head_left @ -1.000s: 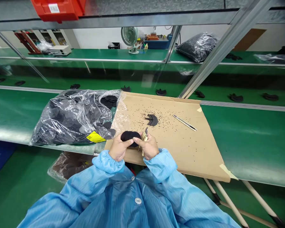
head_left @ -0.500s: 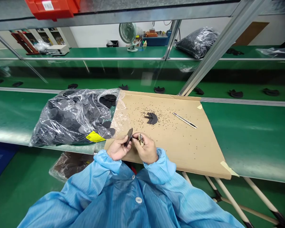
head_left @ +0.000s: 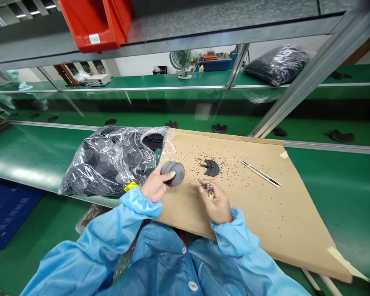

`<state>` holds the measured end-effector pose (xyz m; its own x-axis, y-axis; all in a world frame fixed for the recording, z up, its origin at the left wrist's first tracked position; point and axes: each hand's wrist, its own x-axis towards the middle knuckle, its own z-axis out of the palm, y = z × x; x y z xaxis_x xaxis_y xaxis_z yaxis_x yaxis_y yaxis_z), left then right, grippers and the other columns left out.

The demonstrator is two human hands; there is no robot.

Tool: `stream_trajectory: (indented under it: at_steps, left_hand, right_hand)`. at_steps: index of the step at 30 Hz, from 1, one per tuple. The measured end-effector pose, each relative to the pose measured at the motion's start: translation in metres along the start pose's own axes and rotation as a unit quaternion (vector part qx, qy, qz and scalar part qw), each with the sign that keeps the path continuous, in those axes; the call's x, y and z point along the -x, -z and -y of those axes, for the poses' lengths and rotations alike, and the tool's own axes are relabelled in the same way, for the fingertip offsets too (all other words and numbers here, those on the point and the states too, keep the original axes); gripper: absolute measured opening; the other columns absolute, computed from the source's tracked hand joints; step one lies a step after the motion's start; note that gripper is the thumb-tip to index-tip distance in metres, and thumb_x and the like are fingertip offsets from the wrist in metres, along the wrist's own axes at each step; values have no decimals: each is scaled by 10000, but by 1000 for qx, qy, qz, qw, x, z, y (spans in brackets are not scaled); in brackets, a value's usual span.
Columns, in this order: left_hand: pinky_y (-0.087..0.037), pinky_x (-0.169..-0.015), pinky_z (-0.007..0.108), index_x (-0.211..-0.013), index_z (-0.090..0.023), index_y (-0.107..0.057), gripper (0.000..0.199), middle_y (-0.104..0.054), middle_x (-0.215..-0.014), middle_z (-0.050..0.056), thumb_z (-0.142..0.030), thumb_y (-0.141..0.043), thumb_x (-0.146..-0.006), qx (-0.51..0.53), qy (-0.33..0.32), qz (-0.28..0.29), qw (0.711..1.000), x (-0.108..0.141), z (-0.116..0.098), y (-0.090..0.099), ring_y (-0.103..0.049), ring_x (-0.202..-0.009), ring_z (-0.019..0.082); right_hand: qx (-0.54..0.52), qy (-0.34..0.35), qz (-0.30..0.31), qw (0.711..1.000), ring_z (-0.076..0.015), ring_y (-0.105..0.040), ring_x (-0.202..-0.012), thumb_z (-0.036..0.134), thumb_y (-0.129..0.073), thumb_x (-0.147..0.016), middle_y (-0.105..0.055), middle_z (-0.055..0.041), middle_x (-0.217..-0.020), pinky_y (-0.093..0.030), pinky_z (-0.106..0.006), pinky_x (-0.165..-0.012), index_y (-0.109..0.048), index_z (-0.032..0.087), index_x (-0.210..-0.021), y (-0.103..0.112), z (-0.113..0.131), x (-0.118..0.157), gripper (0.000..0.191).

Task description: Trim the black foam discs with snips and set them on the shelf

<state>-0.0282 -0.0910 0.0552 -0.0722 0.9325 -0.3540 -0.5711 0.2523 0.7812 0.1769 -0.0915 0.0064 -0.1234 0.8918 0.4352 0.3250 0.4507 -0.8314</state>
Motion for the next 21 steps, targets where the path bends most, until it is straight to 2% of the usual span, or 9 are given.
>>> stream_trajectory:
  at_steps: [2,4,6,8,10,12,14,18,21]
  left_hand:
    - [-515,-828,347,-1015,-176,-611,448,-669,-1019,55,-123,-764,-598,-73,-107,-38,991,-29,-34,4,-634,-920,198]
    - [-478,-902,368,-1026,-150,-626,425,-673,-1007,64,-143,-737,-616,-189,-216,-94,953,-67,-72,13,-622,-947,210]
    - [-435,-955,365,-1066,-146,-643,381,-663,-1044,75,-172,-672,-687,-356,-310,-175,864,-108,-112,25,-598,-998,222]
    - [-366,-1019,363,-1093,-152,-654,342,-623,-1131,99,-186,-597,-758,-517,-351,-234,745,-148,-145,33,-540,-1106,245]
    - [-339,-1035,370,-1181,-143,-609,420,-542,-1253,140,-191,-593,-764,-623,-327,-267,659,-184,-166,35,-481,-1185,276]
    - [-337,-1026,410,-1249,-141,-550,534,-475,-1324,176,-243,-646,-734,-689,-269,-279,612,-215,-171,27,-445,-1220,326]
    - [-332,-1018,432,-1260,-142,-522,595,-462,-1336,198,-306,-685,-712,-722,-208,-256,609,-242,-163,13,-428,-1236,356]
    - [-344,-992,437,-1198,-76,-503,603,-503,-1273,273,-367,-706,-710,-695,-109,-214,678,-283,-129,-19,-442,-1235,376]
    - [-374,-945,451,-1144,-17,-483,609,-525,-1202,334,-301,-750,-676,-670,-82,-224,703,-298,-106,-34,-496,-1175,391]
  right_hand:
    - [40,-28,-83,995,-194,-602,-839,296,-557,-850,-630,-72,-907,-495,-349,-791,-592,185,-950,6,-17,-3,153]
    - [65,-33,-145,987,-198,-598,-827,300,-556,-849,-626,-69,-875,-491,-357,-788,-592,182,-916,9,-29,-3,140]
    - [71,-16,-150,986,-198,-591,-827,281,-559,-848,-618,-69,-871,-490,-351,-769,-588,185,-903,10,-35,-2,115]
    - [75,0,-126,989,-197,-584,-821,258,-558,-849,-608,-66,-868,-489,-344,-741,-581,194,-915,9,-36,0,95]
    - [76,5,-114,991,-197,-578,-808,244,-556,-850,-598,-63,-861,-490,-341,-712,-573,204,-928,8,-37,0,89]
    - [73,6,-113,991,-197,-574,-794,235,-554,-851,-588,-61,-856,-492,-339,-687,-565,212,-947,8,-39,0,99]
    - [72,6,-105,992,-197,-570,-787,224,-552,-852,-581,-63,-859,-493,-335,-668,-559,216,-966,9,-41,0,114]
    - [77,2,-83,994,-192,-562,-776,204,-544,-855,-570,-63,-850,-490,-323,-638,-555,217,-961,12,-40,0,107]
    - [80,2,-67,995,-187,-558,-762,197,-535,-860,-564,-61,-842,-486,-317,-623,-550,214,-952,12,-38,0,95]
